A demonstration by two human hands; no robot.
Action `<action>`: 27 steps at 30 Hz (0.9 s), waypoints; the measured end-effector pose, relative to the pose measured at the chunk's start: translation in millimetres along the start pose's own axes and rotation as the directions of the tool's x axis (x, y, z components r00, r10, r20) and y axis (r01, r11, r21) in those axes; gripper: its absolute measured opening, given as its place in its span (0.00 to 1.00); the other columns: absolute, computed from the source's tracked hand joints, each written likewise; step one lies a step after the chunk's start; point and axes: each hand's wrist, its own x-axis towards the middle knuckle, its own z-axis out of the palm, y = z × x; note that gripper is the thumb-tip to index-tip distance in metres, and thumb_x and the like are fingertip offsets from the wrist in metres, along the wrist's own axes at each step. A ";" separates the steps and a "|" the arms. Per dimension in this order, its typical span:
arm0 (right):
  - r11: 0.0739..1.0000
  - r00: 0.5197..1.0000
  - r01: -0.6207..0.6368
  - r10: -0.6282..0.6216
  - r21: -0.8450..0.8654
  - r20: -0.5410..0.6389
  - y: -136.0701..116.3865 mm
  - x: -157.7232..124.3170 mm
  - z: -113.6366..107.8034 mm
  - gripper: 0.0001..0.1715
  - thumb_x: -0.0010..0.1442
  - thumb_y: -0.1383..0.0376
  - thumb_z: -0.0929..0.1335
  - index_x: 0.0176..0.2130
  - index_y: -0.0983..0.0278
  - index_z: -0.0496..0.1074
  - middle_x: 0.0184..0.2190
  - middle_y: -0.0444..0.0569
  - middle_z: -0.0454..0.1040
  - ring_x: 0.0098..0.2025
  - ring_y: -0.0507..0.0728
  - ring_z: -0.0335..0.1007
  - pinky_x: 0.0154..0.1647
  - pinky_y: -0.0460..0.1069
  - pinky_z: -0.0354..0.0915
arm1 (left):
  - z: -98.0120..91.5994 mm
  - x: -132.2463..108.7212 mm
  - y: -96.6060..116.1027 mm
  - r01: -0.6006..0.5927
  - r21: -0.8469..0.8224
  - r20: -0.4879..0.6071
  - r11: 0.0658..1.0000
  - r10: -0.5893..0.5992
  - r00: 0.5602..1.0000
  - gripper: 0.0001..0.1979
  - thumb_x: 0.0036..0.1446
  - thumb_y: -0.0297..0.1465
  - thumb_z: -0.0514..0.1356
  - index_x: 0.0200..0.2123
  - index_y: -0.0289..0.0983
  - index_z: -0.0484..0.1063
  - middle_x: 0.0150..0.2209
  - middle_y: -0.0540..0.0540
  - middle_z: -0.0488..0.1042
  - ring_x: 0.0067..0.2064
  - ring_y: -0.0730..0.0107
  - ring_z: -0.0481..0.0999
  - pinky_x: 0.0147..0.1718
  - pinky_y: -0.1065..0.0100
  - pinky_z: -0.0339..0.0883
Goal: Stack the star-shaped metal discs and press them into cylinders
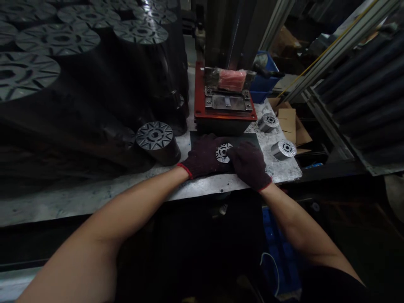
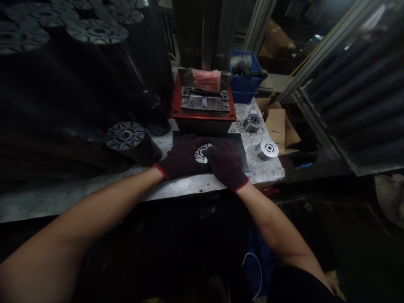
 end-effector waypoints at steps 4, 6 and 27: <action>0.977 0.973 0.205 -0.210 -0.058 -0.093 9.6 14.0 -18.8 0.24 0.80 0.56 0.63 0.64 0.58 0.80 0.57 0.56 0.83 0.60 0.67 0.79 0.67 0.67 0.73 | 2.3 1.8 -8.1 -0.009 -0.110 -0.013 0.994 0.007 1.000 0.45 0.51 0.46 0.80 0.69 0.38 0.76 0.60 0.38 0.82 0.59 0.42 0.83 0.60 0.49 0.76; 0.954 0.949 0.268 -0.286 -0.137 -0.134 19.0 48.3 -29.1 0.30 0.78 0.52 0.65 0.71 0.59 0.74 0.67 0.58 0.77 0.68 0.69 0.73 0.72 0.68 0.68 | 1.5 1.9 -10.2 -0.019 -0.180 -0.003 0.983 0.019 1.000 0.43 0.51 0.40 0.79 0.70 0.40 0.74 0.62 0.40 0.82 0.60 0.45 0.83 0.60 0.52 0.77; 0.821 0.911 -0.236 0.373 0.520 -0.175 13.0 -6.0 21.8 0.20 0.80 0.56 0.65 0.43 0.59 0.83 0.36 0.45 0.83 0.42 0.57 0.85 0.46 0.54 0.81 | -0.8 5.0 -0.6 0.067 -0.070 0.012 0.995 -0.066 0.998 0.42 0.48 0.42 0.81 0.66 0.39 0.79 0.61 0.40 0.83 0.61 0.42 0.81 0.62 0.48 0.75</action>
